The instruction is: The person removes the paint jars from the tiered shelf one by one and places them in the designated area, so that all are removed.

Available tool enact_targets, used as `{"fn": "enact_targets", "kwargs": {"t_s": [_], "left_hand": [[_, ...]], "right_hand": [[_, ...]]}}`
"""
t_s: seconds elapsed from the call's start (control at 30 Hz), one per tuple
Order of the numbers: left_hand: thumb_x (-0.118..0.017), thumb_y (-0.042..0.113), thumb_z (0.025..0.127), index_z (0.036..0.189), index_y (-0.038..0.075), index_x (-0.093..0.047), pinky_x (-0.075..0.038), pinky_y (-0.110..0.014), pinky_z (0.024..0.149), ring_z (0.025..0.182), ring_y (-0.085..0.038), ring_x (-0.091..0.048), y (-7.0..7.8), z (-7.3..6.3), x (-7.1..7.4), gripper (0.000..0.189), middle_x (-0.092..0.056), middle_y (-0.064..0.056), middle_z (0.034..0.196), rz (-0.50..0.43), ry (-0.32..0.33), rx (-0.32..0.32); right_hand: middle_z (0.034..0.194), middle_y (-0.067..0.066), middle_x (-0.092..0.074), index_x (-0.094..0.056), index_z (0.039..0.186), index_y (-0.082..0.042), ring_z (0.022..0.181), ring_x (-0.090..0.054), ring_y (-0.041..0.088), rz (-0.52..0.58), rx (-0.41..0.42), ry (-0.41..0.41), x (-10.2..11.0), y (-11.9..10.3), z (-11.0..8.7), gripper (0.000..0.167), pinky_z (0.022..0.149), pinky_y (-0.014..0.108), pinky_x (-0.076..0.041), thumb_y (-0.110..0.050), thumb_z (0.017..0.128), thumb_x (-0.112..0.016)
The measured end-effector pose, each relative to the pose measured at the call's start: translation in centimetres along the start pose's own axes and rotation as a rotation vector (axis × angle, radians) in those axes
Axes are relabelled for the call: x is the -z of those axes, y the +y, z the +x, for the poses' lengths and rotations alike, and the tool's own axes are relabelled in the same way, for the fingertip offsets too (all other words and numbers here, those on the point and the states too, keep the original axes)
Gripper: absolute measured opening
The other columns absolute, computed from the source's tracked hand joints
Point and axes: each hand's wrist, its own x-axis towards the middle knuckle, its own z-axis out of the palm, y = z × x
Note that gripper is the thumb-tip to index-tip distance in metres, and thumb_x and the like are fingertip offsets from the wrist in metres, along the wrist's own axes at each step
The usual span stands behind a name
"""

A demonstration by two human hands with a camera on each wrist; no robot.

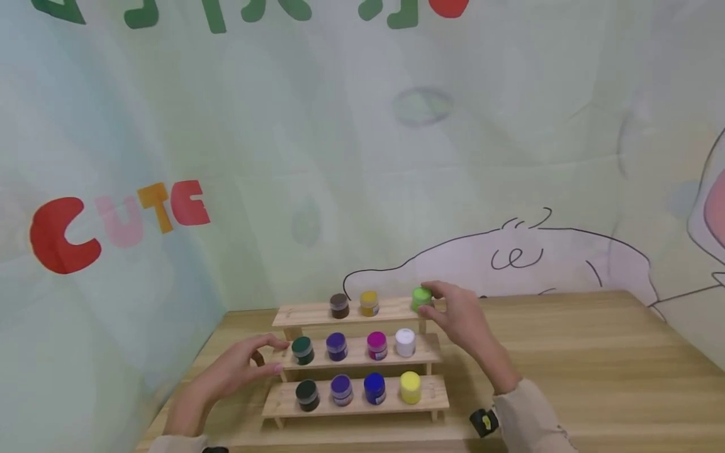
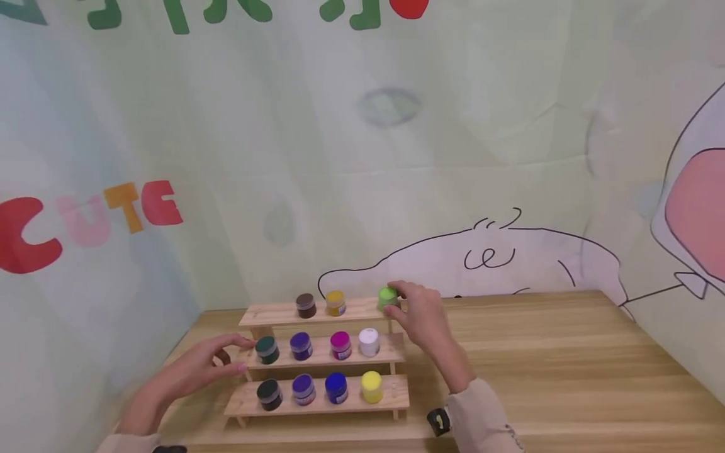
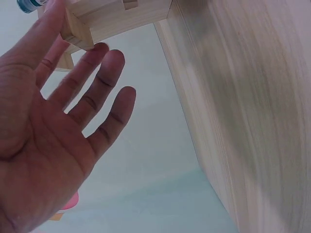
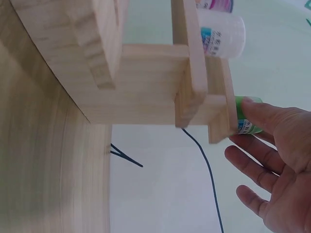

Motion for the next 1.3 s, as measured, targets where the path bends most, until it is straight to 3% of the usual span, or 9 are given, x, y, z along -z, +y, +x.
{"fn": "enact_targets", "kwargs": {"t_s": [0.2, 0.5, 0.77, 1.0, 1.3], "left_hand": [[-0.073, 0.03, 0.093, 0.119, 0.011, -0.066, -0.048, -0.027, 0.071, 0.085, -0.015, -0.058, -0.2, -0.1, 0.1, 0.034, -0.062, -0.019, 0.132, -0.01, -0.008, -0.007], [-0.073, 0.031, 0.093, 0.126, 0.01, -0.066, -0.049, -0.027, 0.07, 0.083, -0.016, -0.06, 0.1, -0.2, 0.0, 0.04, -0.057, -0.021, 0.137, -0.048, 0.025, 0.035], [-0.074, 0.03, 0.093, 0.13, 0.009, -0.066, -0.046, -0.027, 0.056, 0.062, -0.014, -0.056, 0.4, -0.3, 0.0, 0.044, -0.055, -0.025, 0.138, -0.069, 0.021, 0.087], [-0.073, 0.028, 0.093, 0.13, 0.008, -0.065, -0.049, -0.028, 0.059, 0.064, -0.021, -0.062, 0.5, 0.0, 0.1, 0.043, -0.052, -0.028, 0.141, -0.073, 0.002, 0.088], [-0.074, 0.029, 0.092, 0.13, 0.008, -0.065, -0.05, -0.029, 0.061, 0.068, -0.024, -0.065, 0.4, 0.0, 0.1, 0.045, -0.049, -0.029, 0.143, -0.072, 0.003, 0.122]], "right_hand": [[0.116, 0.016, -0.07, -0.063, 0.128, -0.003, 0.107, -0.066, 0.034, -0.014, -0.032, -0.007, 1.0, 1.0, 0.0, 0.046, 0.087, 0.049, -0.054, -0.02, 0.088, -0.079], [0.119, 0.022, -0.068, -0.06, 0.129, 0.0, 0.109, -0.064, 0.039, 0.006, -0.104, -0.028, 2.1, 3.3, 0.2, 0.044, 0.088, 0.052, -0.053, -0.021, 0.093, -0.073], [0.123, 0.023, -0.064, -0.059, 0.128, 0.001, 0.113, -0.06, 0.039, 0.011, -0.19, -0.136, 1.7, 5.4, 0.0, 0.044, 0.09, 0.053, -0.052, -0.024, 0.094, -0.072], [0.11, 0.018, -0.066, -0.062, 0.119, 0.003, 0.103, -0.061, 0.036, 0.007, -0.233, -0.231, 1.7, 6.8, -0.3, 0.039, 0.086, 0.05, -0.051, -0.015, 0.087, -0.077], [0.105, 0.012, -0.068, -0.064, 0.111, 0.0, 0.098, -0.065, 0.029, 0.158, -0.227, -0.348, 1.4, 9.1, -1.2, 0.033, 0.084, 0.045, -0.056, -0.003, 0.081, -0.079]]}}
